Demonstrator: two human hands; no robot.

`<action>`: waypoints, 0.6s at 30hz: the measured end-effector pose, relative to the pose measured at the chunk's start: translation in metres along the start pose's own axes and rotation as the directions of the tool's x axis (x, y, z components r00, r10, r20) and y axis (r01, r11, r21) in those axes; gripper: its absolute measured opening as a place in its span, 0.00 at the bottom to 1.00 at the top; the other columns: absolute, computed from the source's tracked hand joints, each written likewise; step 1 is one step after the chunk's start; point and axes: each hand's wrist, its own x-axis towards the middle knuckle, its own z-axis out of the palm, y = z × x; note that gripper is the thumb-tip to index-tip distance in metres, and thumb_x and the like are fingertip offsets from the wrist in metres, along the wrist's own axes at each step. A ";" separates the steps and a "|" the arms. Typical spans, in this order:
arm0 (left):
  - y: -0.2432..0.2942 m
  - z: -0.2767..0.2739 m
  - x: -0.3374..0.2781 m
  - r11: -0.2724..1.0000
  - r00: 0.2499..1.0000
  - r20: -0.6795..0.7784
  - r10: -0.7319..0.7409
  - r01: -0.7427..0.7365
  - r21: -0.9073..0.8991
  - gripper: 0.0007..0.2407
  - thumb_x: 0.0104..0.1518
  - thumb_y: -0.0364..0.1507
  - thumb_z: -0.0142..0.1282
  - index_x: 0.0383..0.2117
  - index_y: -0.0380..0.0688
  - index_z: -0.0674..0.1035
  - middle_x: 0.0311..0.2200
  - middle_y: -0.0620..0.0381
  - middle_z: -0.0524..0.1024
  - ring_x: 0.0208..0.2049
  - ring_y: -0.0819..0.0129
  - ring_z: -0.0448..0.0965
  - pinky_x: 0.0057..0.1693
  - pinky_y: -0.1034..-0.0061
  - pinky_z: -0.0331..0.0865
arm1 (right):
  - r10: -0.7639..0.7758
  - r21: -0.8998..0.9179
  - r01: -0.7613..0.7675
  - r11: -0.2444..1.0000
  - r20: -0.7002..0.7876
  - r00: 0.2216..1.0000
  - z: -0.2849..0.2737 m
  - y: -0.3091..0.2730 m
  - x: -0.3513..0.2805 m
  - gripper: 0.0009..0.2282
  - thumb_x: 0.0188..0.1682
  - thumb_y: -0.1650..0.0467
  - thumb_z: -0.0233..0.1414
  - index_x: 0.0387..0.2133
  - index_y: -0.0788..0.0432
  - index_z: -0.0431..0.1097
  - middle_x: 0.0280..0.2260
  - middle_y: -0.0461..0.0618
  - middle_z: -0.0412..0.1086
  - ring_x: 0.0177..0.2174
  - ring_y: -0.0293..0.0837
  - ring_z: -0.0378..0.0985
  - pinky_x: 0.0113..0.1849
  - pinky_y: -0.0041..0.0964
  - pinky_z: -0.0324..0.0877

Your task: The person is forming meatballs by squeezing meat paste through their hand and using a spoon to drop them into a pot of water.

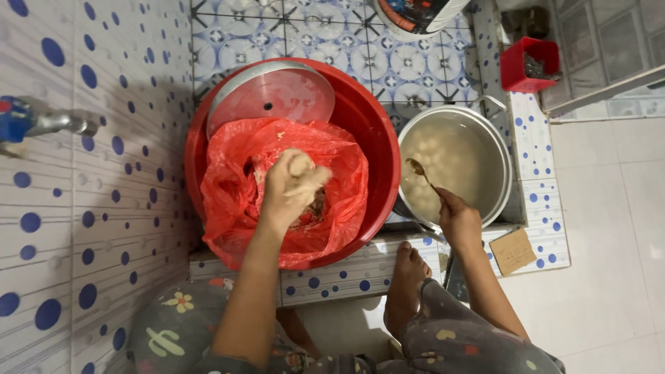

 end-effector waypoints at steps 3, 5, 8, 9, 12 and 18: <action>0.018 -0.003 0.000 0.982 0.994 0.034 -0.106 0.110 -0.155 0.03 0.55 0.23 0.50 0.33 0.42 0.75 0.26 0.53 0.73 0.25 0.70 0.73 0.30 0.78 0.71 | 0.005 0.095 -0.004 0.995 -0.006 1.000 -0.008 -0.011 -0.003 0.12 0.54 0.72 0.52 0.48 0.45 0.79 0.22 0.48 0.75 0.30 0.58 0.80 0.37 0.52 0.75; 0.032 -0.002 0.000 0.949 0.969 0.010 -0.246 0.243 -0.203 0.06 0.59 0.28 0.62 0.35 0.39 0.79 0.19 0.51 0.74 0.15 0.73 0.72 0.15 0.77 0.67 | 0.003 0.132 -0.002 0.991 -0.010 1.000 -0.011 -0.015 -0.003 0.12 0.54 0.72 0.52 0.48 0.46 0.79 0.21 0.49 0.75 0.30 0.57 0.80 0.36 0.51 0.75; 0.049 0.001 -0.002 0.880 0.895 0.006 -0.445 0.439 -0.184 0.10 0.59 0.27 0.65 0.43 0.38 0.78 0.15 0.56 0.69 0.12 0.74 0.68 0.13 0.77 0.69 | -0.011 0.183 0.016 0.983 -0.029 1.000 -0.012 -0.018 -0.004 0.12 0.55 0.74 0.52 0.48 0.49 0.79 0.20 0.47 0.74 0.25 0.50 0.79 0.34 0.44 0.75; 0.062 0.003 -0.002 0.850 0.874 0.029 -0.485 0.479 -0.222 0.11 0.57 0.24 0.65 0.44 0.38 0.78 0.13 0.59 0.66 0.10 0.75 0.67 0.14 0.81 0.67 | -0.013 0.197 0.019 0.980 -0.032 0.999 -0.013 -0.020 -0.005 0.12 0.54 0.74 0.52 0.48 0.50 0.79 0.19 0.48 0.74 0.25 0.50 0.79 0.34 0.44 0.74; 0.037 0.000 -0.001 0.883 0.894 -0.001 -0.448 0.442 -0.159 0.07 0.55 0.20 0.63 0.38 0.38 0.78 0.12 0.56 0.68 0.11 0.72 0.71 0.14 0.79 0.68 | -0.011 0.229 0.018 0.973 -0.031 0.999 -0.012 -0.020 -0.005 0.12 0.54 0.74 0.52 0.47 0.51 0.79 0.19 0.49 0.74 0.24 0.50 0.78 0.33 0.44 0.73; 0.061 0.007 -0.007 0.876 0.913 -0.002 -0.408 0.390 -0.285 0.07 0.51 0.14 0.51 0.21 0.40 0.70 0.16 0.46 0.73 0.10 0.77 0.62 0.14 0.81 0.55 | 0.030 0.279 -0.025 0.960 -0.014 0.999 -0.013 -0.023 -0.005 0.12 0.54 0.75 0.52 0.46 0.50 0.79 0.18 0.49 0.73 0.24 0.49 0.77 0.32 0.42 0.72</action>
